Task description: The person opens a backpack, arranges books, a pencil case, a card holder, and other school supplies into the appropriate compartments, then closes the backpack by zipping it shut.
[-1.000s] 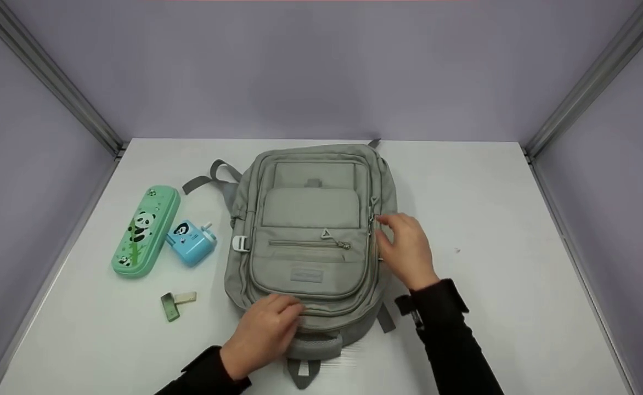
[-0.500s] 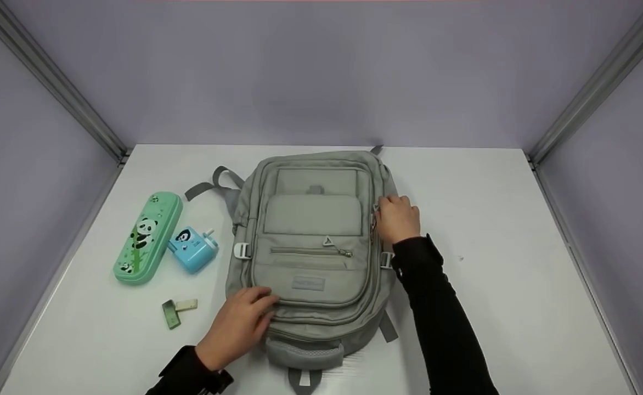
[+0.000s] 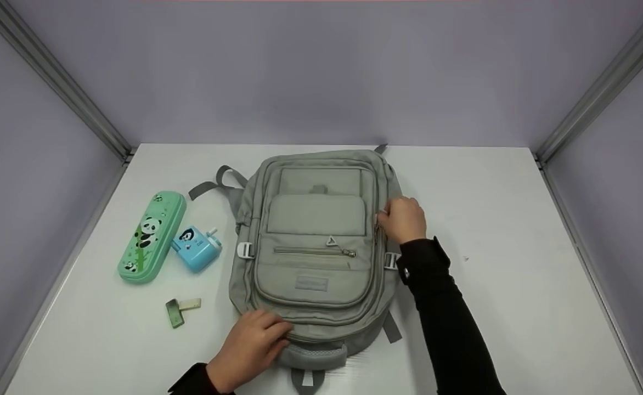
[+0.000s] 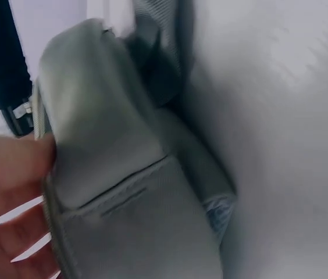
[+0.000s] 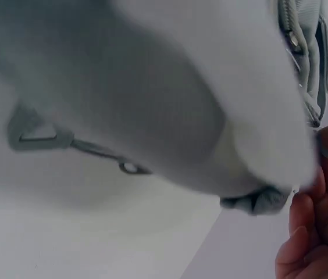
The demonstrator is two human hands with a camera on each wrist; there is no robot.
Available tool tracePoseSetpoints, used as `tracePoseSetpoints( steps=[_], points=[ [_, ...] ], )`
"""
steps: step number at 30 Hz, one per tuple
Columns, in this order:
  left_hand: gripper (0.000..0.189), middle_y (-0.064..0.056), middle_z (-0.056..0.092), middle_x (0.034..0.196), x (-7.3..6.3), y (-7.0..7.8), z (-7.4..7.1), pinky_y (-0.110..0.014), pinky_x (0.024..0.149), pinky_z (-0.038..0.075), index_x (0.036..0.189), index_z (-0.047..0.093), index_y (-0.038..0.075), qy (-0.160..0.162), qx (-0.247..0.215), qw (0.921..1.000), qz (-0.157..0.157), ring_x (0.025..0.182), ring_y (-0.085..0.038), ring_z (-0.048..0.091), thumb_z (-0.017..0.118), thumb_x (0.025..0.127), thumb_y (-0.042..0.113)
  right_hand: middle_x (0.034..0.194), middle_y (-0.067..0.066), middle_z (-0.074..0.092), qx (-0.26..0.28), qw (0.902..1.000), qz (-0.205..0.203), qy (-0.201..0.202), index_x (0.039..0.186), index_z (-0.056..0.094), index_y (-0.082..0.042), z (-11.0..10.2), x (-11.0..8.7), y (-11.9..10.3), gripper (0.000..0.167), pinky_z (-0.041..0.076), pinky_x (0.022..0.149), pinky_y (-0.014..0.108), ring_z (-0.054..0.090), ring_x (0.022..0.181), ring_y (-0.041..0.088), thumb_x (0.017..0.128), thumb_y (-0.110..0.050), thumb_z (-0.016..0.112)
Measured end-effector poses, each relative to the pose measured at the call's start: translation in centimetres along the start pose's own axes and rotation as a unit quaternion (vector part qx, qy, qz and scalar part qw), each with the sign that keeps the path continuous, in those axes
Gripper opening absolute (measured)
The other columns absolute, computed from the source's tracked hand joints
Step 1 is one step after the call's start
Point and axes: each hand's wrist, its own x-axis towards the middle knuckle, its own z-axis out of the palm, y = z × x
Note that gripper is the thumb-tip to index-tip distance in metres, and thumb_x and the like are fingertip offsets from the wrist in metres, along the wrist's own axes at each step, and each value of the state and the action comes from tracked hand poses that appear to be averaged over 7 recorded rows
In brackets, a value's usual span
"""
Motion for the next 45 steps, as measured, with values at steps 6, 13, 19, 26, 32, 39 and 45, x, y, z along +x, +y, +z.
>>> tracePoseSetpoints(
  steps=[6,13,19,26,32,39,45],
  points=[
    [0.019,0.006,0.058,0.074,0.8,0.1,1.0,-0.023,0.062,0.038,0.075,0.066,0.020,0.063,0.067,0.9957,0.008,0.066,-0.010,0.049,0.080,0.078,0.008,0.081,0.023,0.065,-0.003,0.9999,-0.012,0.004,0.082,0.065,0.007,-2.0,-2.5,1.5,0.012,0.043,0.069,0.041,0.059,0.077,0.036,0.087,-0.003,0.059],
    [0.016,0.003,0.061,0.078,1.7,-0.9,1.6,-0.029,0.068,0.045,0.079,0.068,0.019,0.054,0.092,0.9943,-0.009,0.072,-0.014,0.056,0.075,0.080,0.005,0.080,0.020,0.063,0.004,0.9993,-0.011,0.035,0.083,0.063,0.004,-2.5,-6.6,2.5,0.007,0.040,0.075,0.045,0.055,0.079,0.035,0.088,0.000,0.059],
    [0.019,0.000,0.064,0.076,2.8,-3.5,2.0,-0.033,0.072,0.052,0.077,0.070,0.016,0.103,0.123,0.9868,-0.022,0.073,-0.018,0.060,0.076,0.074,-0.003,0.078,0.016,0.062,0.011,0.9980,0.022,0.058,0.083,0.064,0.003,-2.6,-10.8,3.0,0.006,0.038,0.072,0.041,0.053,0.078,0.029,0.086,0.001,0.060],
    [0.018,-0.005,0.065,0.076,4.7,-7.5,1.7,-0.034,0.076,0.054,0.076,0.070,0.011,0.119,0.116,0.9850,-0.045,0.077,-0.022,0.065,0.074,0.076,-0.007,0.074,0.007,0.059,0.010,0.9962,-0.012,0.086,0.076,0.061,-0.005,-1.7,-14.5,-0.1,0.013,0.040,0.071,0.036,0.051,0.074,0.020,0.080,0.007,0.064],
    [0.009,-0.006,0.069,0.084,5.6,-10.0,1.3,-0.040,0.083,0.051,0.080,0.073,0.010,0.142,0.145,0.9767,-0.070,0.086,-0.026,0.064,0.072,0.083,0.002,0.072,0.001,0.059,0.020,0.9926,-0.027,0.117,0.073,0.060,-0.009,0.7,-16.7,-3.9,0.020,0.043,0.068,0.032,0.053,0.073,0.016,0.075,0.007,0.072],
    [0.008,-0.015,0.061,0.085,5.0,-10.3,1.1,-0.041,0.063,0.049,0.091,0.073,0.006,0.130,0.080,0.9731,-0.173,0.075,-0.031,0.060,0.067,0.088,0.001,0.070,-0.004,0.053,0.043,0.9918,-0.009,0.120,0.074,0.060,-0.011,2.8,-18.4,-7.9,0.019,0.036,0.066,0.030,0.044,0.071,0.010,0.076,0.004,0.072],
    [0.009,-0.017,0.067,0.081,4.6,-10.6,1.1,-0.042,0.060,0.053,0.100,0.069,0.005,0.113,-0.008,0.9690,-0.219,0.068,-0.033,0.066,0.065,0.093,0.005,0.070,-0.006,0.056,0.060,0.9938,0.017,0.091,0.075,0.061,-0.013,4.4,-19.6,-11.3,0.019,0.038,0.066,0.028,0.046,0.069,0.007,0.080,0.002,0.072]
  ],
)
